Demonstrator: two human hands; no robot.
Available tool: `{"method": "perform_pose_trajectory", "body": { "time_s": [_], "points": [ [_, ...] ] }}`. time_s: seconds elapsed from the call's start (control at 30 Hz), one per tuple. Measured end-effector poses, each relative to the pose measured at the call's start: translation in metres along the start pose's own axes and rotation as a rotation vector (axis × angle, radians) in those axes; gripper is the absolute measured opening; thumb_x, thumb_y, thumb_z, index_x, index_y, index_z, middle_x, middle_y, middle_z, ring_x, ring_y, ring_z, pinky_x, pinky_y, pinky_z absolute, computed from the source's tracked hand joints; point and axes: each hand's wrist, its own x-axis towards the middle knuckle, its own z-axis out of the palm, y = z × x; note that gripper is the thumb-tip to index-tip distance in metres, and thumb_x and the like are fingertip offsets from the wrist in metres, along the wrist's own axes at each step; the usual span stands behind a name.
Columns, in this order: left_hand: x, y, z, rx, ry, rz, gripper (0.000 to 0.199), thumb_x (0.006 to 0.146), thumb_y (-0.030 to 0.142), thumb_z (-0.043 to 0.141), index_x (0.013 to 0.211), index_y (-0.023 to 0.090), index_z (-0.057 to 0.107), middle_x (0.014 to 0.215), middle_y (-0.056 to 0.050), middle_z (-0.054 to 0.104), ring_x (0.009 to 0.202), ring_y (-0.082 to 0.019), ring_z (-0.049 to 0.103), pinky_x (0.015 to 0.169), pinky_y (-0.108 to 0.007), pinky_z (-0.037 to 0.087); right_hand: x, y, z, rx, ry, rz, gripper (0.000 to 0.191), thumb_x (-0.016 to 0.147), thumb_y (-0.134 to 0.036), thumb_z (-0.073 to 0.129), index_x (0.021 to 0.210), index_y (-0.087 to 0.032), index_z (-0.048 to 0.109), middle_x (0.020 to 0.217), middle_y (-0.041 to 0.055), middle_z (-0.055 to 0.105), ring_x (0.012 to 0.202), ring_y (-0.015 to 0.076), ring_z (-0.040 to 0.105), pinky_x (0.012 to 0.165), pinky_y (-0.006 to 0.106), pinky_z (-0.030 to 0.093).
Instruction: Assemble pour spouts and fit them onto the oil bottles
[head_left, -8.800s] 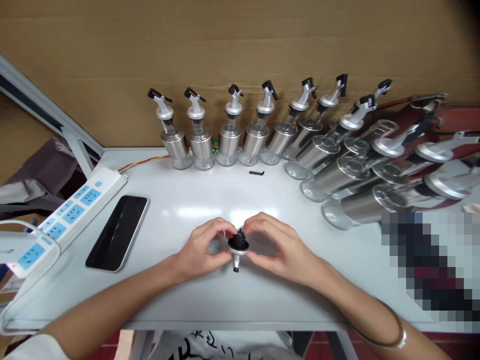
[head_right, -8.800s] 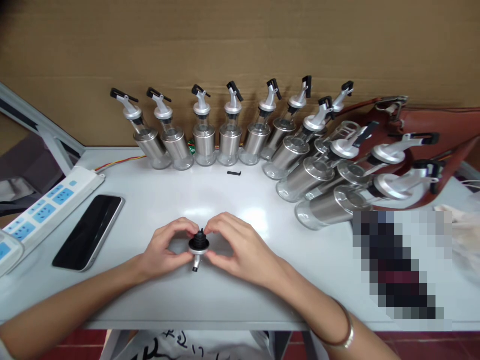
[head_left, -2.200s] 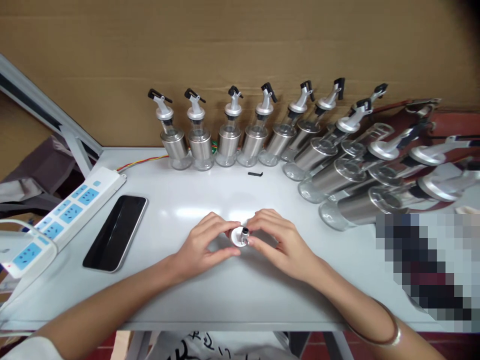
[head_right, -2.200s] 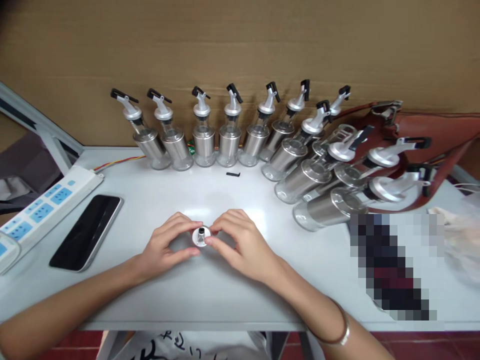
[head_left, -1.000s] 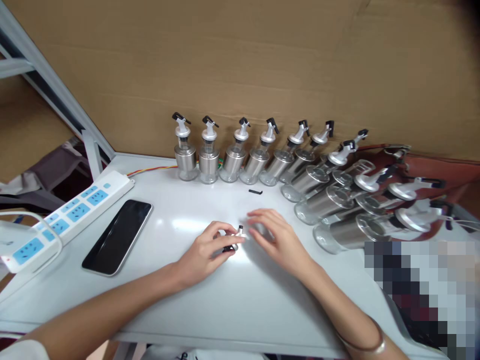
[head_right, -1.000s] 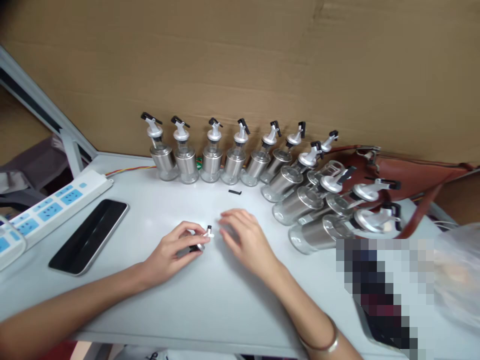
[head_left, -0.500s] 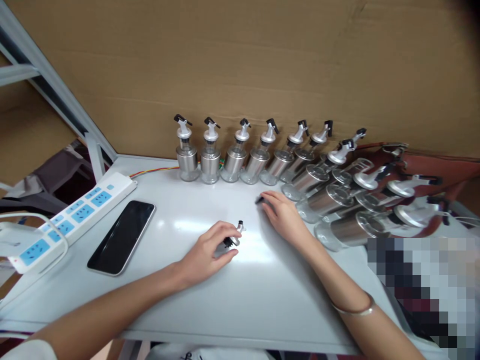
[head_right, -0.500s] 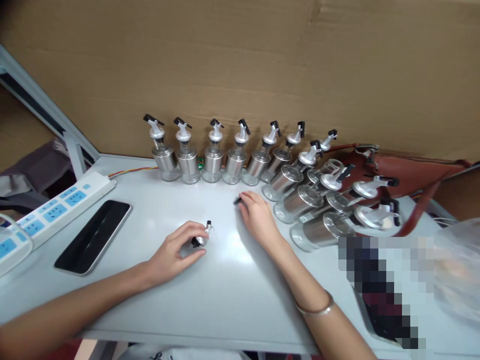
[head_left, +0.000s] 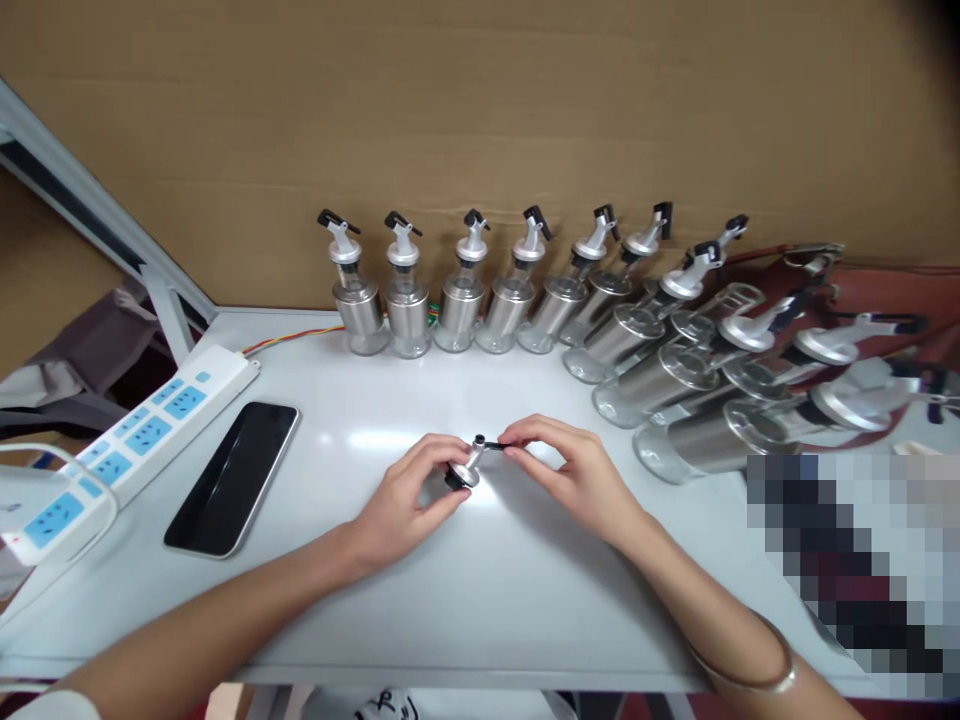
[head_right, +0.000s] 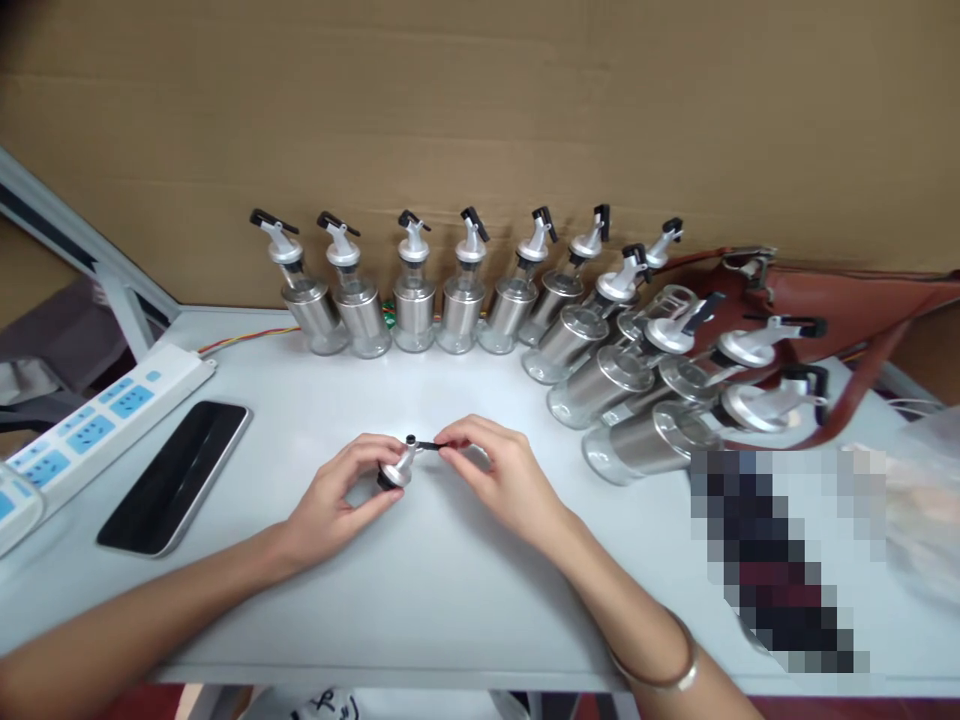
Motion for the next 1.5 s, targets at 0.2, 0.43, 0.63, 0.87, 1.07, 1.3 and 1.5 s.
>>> {"method": "perform_pose_trajectory", "body": {
  "time_s": [0.2,0.43,0.63,0.87,1.07,1.3,1.5],
  "points": [
    [0.0,0.0,0.002,-0.069,-0.061,-0.015,0.026,0.081,0.006,0.061,0.1,0.022,0.052,0.104,-0.006,0.059,0.099,-0.017,0.062,0.082,-0.028,0.053,-0.003,-0.002,0.003,0.078,0.057,-0.026,0.02,0.094,-0.016,0.05,0.108,-0.019,0.063,0.094,0.006,0.068,0.085,0.0152,0.065,0.077,0.027,0.052],
    [0.002,0.0,-0.001,-0.042,-0.096,-0.005,0.024,0.083,0.015,0.067,0.104,0.02,0.057,0.1,-0.007,0.067,0.093,-0.019,0.066,0.084,-0.032,0.053,-0.005,-0.008,0.009,0.161,0.062,-0.007,0.017,0.093,-0.015,0.051,0.095,-0.02,0.067,0.088,0.0034,0.067,0.08,0.0126,0.064,0.073,0.023,0.05],
    [0.002,0.0,-0.002,-0.08,-0.135,-0.029,0.021,0.081,0.019,0.07,0.099,0.019,0.058,0.099,-0.008,0.069,0.091,-0.019,0.067,0.08,-0.03,0.055,-0.004,-0.01,0.012,0.263,0.092,0.076,0.009,0.087,-0.019,0.062,0.091,-0.021,0.07,0.085,0.0028,0.072,0.077,0.0142,0.067,0.072,0.024,0.053],
    [-0.004,-0.004,0.001,-0.221,-0.212,-0.179,0.067,0.077,0.014,0.072,0.133,0.026,0.037,0.104,-0.005,0.068,0.097,-0.019,0.067,0.093,-0.036,0.052,-0.006,-0.012,0.013,0.264,0.088,0.083,0.009,0.086,-0.022,0.063,0.084,-0.02,0.072,0.078,0.0025,0.073,0.071,0.0141,0.067,0.067,0.024,0.053],
    [-0.005,-0.005,0.003,-0.274,-0.18,-0.16,0.074,0.078,0.01,0.069,0.139,0.031,0.032,0.104,-0.005,0.065,0.098,-0.018,0.065,0.094,-0.038,0.053,-0.005,-0.013,0.014,0.261,0.117,0.079,0.009,0.085,-0.022,0.064,0.081,-0.02,0.071,0.077,0.0031,0.073,0.069,0.0145,0.067,0.066,0.024,0.053],
    [-0.004,-0.002,0.002,-0.204,-0.161,-0.135,0.071,0.076,0.009,0.063,0.139,0.028,0.038,0.098,-0.003,0.064,0.089,-0.016,0.066,0.088,-0.033,0.057,-0.004,-0.013,0.013,0.284,0.068,0.043,0.01,0.086,-0.024,0.064,0.082,-0.02,0.072,0.082,0.0055,0.074,0.075,0.0172,0.069,0.068,0.028,0.055],
    [0.001,0.001,0.0,-0.043,-0.133,-0.069,0.062,0.077,0.012,0.062,0.137,0.021,0.049,0.095,-0.005,0.065,0.082,-0.015,0.064,0.078,-0.028,0.058,-0.006,-0.009,0.013,0.3,0.024,0.018,0.018,0.087,-0.015,0.06,0.097,-0.022,0.074,0.096,0.0059,0.072,0.088,0.0155,0.068,0.079,0.027,0.055]
  ]
}}
